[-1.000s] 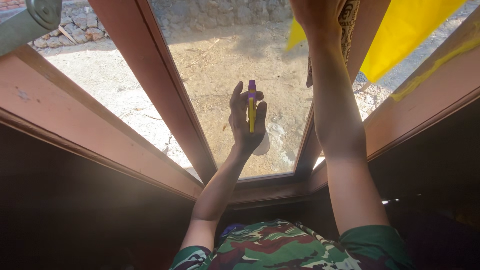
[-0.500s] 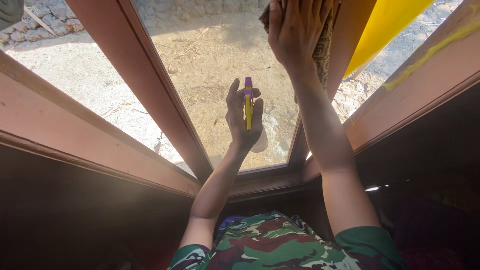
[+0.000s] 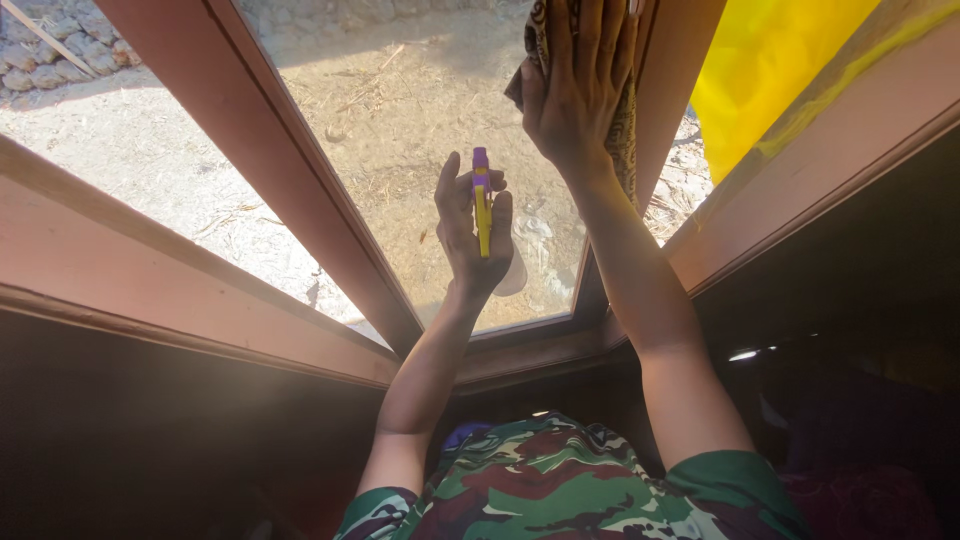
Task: The person sprays a cleaning solution onto a glass window and wipes it with a cloth. They repeatedly spray and wipe different sections of the window to remove dirt and streaks.
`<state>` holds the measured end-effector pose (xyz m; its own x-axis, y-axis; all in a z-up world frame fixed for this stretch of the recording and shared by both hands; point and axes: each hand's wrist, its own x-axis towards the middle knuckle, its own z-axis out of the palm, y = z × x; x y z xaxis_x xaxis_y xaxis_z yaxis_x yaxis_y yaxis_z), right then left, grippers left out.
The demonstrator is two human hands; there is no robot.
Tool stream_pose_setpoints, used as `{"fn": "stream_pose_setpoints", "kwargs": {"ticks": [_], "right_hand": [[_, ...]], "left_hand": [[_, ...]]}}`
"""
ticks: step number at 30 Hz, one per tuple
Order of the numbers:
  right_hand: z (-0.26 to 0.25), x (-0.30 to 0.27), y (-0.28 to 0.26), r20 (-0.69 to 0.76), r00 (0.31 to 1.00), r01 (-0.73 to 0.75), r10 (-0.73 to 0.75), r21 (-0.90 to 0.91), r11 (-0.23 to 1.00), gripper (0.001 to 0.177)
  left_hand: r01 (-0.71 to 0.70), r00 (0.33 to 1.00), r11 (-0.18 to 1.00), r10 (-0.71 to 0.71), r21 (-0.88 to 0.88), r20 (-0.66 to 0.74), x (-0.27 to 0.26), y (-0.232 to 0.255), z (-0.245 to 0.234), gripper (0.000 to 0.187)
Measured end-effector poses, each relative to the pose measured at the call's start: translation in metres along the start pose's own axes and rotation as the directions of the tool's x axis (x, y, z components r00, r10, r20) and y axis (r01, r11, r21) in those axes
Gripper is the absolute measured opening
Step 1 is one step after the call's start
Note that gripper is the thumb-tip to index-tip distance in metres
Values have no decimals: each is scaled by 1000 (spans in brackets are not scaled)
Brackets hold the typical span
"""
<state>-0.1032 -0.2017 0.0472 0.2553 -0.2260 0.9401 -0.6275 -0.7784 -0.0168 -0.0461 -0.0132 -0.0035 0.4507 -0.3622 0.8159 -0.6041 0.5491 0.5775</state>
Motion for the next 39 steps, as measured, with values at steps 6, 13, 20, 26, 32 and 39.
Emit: {"fn": "stream_pose_setpoints", "kwargs": {"ticks": [6, 13, 20, 26, 32, 39], "right_hand": [[-4, -23, -7, -2, 999, 46, -46, -6, 999, 55], [-5, -46, -6, 24, 998, 60, -59, -29, 998, 58], [-1, -49, -5, -23, 996, 83, -83, -25, 996, 64], [4, -49, -5, -37, 998, 50, -51, -23, 998, 65], [-10, -50, -8, 42, 996, 86, -84, -42, 995, 58], [-11, -50, -13, 65, 996, 69, -66, -48, 996, 58]], "left_hand": [[-130, 991, 991, 130, -37, -11, 16, 25, -6, 64], [-183, 983, 981, 183, -67, -2, 32, 49, 1, 69], [-223, 975, 974, 223, -40, -3, 32, 54, 3, 72], [-232, 973, 972, 231, -43, -26, 28, 51, 2, 72], [-253, 960, 968, 251, -2, -126, 35, 48, -16, 71], [-225, 965, 974, 228, 36, -129, 32, 48, -32, 71]]}}
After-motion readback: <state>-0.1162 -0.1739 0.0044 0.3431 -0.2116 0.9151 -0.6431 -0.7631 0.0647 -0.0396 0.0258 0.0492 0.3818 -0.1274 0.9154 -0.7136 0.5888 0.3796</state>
